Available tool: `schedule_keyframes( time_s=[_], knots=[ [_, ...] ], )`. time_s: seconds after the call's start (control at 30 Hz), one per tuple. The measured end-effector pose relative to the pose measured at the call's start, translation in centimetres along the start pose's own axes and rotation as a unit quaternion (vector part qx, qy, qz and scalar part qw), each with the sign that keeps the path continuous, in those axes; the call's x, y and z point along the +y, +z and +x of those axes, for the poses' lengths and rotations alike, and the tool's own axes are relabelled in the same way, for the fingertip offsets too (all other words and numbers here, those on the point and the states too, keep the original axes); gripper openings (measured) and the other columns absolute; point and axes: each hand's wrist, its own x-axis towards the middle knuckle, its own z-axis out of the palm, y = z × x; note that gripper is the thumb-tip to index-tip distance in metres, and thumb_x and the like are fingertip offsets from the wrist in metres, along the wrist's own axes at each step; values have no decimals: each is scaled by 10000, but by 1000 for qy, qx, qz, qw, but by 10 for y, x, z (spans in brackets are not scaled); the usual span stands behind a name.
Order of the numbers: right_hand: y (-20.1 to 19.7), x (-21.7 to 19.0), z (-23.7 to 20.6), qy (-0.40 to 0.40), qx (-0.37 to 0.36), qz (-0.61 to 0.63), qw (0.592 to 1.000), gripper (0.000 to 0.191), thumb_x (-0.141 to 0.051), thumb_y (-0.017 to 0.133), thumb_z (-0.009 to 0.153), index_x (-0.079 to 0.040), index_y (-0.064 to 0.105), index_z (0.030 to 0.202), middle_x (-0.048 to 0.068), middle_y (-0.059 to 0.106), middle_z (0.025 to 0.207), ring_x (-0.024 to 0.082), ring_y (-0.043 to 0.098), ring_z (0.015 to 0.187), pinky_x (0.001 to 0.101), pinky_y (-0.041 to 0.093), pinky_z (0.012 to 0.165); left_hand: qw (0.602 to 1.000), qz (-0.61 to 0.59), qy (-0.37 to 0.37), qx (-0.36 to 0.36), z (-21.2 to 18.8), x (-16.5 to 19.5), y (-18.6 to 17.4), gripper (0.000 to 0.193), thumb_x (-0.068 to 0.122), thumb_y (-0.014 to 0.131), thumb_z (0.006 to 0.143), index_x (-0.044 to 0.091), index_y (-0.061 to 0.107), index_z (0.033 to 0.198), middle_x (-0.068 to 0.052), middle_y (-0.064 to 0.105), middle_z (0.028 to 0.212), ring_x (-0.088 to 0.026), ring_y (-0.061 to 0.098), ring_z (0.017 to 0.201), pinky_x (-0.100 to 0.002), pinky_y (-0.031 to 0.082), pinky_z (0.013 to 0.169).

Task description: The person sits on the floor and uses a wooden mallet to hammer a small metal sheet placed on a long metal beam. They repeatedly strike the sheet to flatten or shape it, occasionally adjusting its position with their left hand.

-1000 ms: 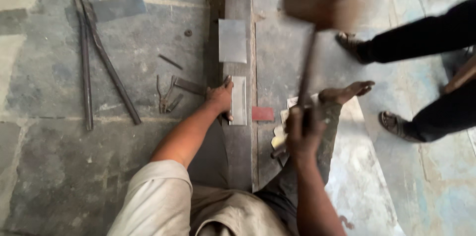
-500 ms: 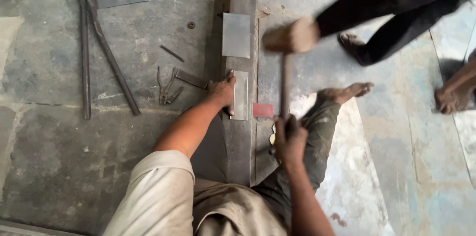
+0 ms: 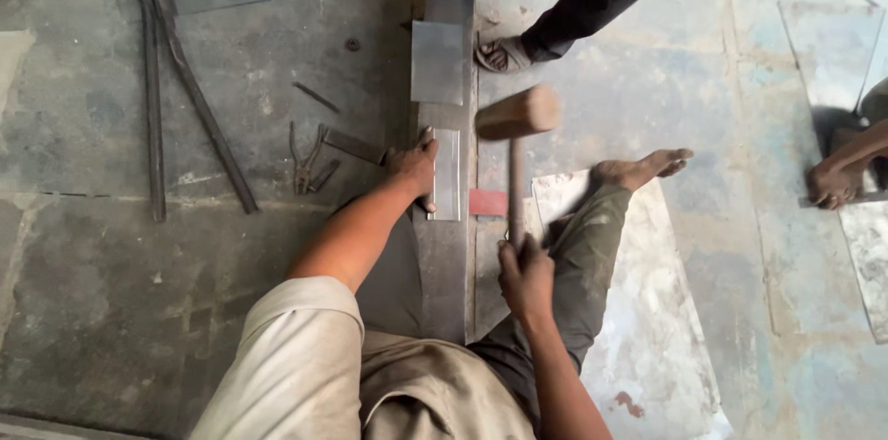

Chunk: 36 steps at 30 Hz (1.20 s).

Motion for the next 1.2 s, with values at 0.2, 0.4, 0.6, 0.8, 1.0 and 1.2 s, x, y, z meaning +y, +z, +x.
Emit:
schedule_keyframes(
  time_s=[0.2,0.4,0.6,0.8,1.0,1.2],
  knots=[
    [-65,-30,-24,-280,130,310,899,76,-108,565,1050,-58,561,1108,80,644,891,109,557,675,274,459,602,995,25,-23,-89,-24,13,-25,1042,317,924,711,162,318,1544,-111,436,1593,-357,548,1371,-620,321,1162],
    [19,24,-19,-194,59,-73,977,196,-157,669,989,-6,581,1079,114,625,726,131,514,631,319,444,589,995,6,-31,-98,-22,9,-26,1199,294,1002,605,169,247,1528,0,143,1727,-335,526,1357,-631,303,1142],
    [-29,-14,-20,-42,-28,95,994,114,-82,625,962,-24,634,1059,49,654,728,118,617,610,287,481,530,998,-3,-31,-63,-23,10,-29,1030,290,878,752,210,291,1594,-66,436,1629,-323,547,1401,-677,292,1179],
    [-49,-7,-44,-358,170,390,831,115,-178,600,1011,-129,564,1108,75,696,861,156,587,631,270,527,590,996,-6,-25,-84,-15,3,-14,1229,290,1031,556,161,260,1503,-26,258,1679,-300,494,1386,-641,290,1131],
    [22,37,-42,-54,-33,-118,991,271,-136,704,893,39,603,1074,173,623,792,296,645,674,393,500,646,998,-1,-41,-58,-6,5,-5,947,228,894,757,205,323,1512,-36,393,1635,-354,554,1354,-668,282,1151],
    [-70,7,-50,-77,99,144,982,132,-135,654,1013,-7,631,1036,73,607,740,131,541,586,315,439,530,998,-8,-29,-48,-6,4,-5,932,234,822,819,188,294,1586,-63,296,1668,-336,537,1398,-692,286,1154]
  ],
)
